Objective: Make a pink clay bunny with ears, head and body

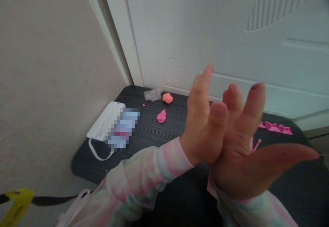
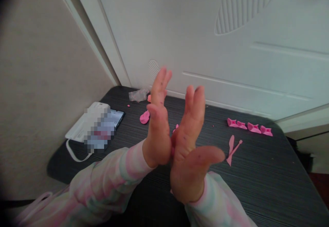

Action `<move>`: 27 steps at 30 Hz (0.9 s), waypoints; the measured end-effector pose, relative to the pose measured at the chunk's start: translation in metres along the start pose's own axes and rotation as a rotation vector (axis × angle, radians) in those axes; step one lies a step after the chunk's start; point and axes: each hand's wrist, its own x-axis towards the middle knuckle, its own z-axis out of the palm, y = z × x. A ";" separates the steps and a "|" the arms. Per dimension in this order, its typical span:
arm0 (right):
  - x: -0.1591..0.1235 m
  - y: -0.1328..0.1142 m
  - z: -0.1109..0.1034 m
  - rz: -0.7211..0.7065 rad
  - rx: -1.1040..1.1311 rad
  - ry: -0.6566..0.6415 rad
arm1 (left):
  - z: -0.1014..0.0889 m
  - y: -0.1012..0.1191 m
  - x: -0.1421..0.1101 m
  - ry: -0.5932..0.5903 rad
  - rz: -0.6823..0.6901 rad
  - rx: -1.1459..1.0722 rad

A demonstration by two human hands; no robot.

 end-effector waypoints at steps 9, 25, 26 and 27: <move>-0.003 0.003 0.001 0.007 0.059 -0.052 | -0.003 -0.003 0.003 0.031 -0.028 -0.029; 0.004 -0.002 0.000 -0.002 0.232 0.119 | -0.001 -0.005 0.000 -0.047 0.002 0.046; 0.002 -0.002 0.001 -0.004 0.220 0.104 | -0.002 -0.006 0.001 -0.044 0.007 0.045; -0.001 -0.001 0.003 -0.010 0.181 0.081 | -0.003 -0.007 0.002 -0.021 0.014 0.045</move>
